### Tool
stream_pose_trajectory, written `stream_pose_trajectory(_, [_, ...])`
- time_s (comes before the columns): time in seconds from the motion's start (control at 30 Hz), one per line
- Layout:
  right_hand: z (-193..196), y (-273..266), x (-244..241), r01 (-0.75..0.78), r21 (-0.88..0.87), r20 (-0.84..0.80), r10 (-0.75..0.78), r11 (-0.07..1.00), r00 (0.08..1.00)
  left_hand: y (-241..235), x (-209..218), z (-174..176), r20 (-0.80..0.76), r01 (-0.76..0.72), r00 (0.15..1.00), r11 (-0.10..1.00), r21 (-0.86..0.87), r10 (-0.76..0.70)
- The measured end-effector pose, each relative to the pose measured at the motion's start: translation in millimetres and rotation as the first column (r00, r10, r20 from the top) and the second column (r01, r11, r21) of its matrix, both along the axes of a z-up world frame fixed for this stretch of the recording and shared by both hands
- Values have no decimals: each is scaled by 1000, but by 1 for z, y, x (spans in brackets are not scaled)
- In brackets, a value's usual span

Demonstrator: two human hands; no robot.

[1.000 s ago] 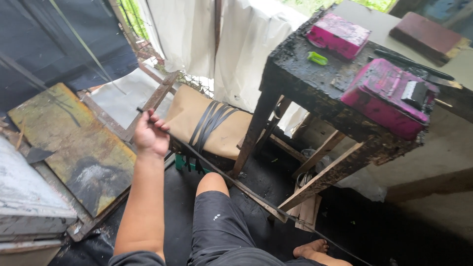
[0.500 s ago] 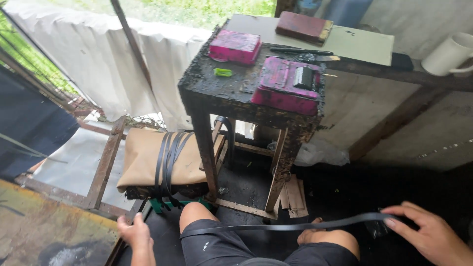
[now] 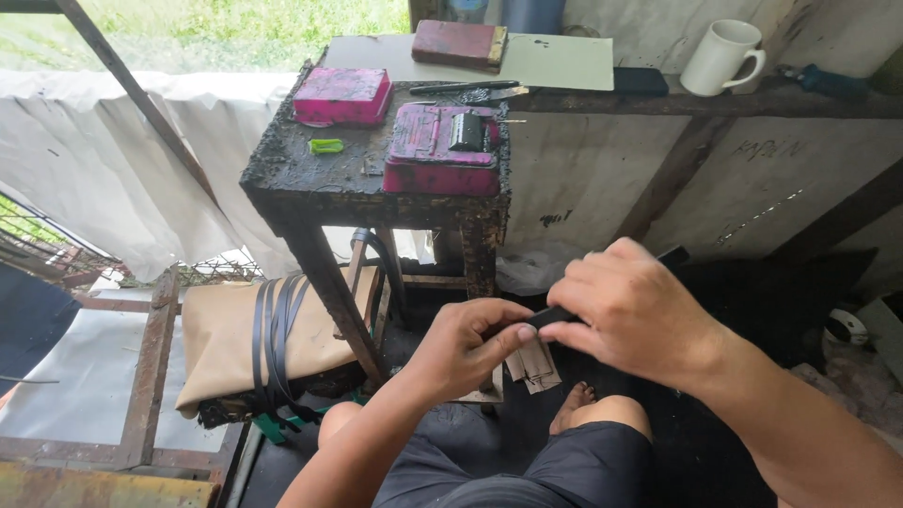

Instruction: Trimming leather straps with scissors, applying edge finish with a machine, and hanging them to dry.

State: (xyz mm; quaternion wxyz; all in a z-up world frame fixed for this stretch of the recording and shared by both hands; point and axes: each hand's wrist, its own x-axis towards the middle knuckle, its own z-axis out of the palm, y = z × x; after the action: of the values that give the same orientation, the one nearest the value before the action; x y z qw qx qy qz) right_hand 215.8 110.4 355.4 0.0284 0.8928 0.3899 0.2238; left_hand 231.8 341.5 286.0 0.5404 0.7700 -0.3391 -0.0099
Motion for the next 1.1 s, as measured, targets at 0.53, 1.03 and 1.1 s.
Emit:
stream_pose_trajectory(0.53, [19,-54,3,313,740,-476,135,595,869,9,10,-10,183,-149,969,985,-87,163])
stream_pose_trajectory(1.03, [35,-33,16,-78,377,-3,86,923,996,35,11,21,195,-285,934,953,-106,301])
stream_pose_trajectory(1.1, [27,-36,21,-20,49,179,11,999,984,40,7,30,193,-302,929,949,-93,315])
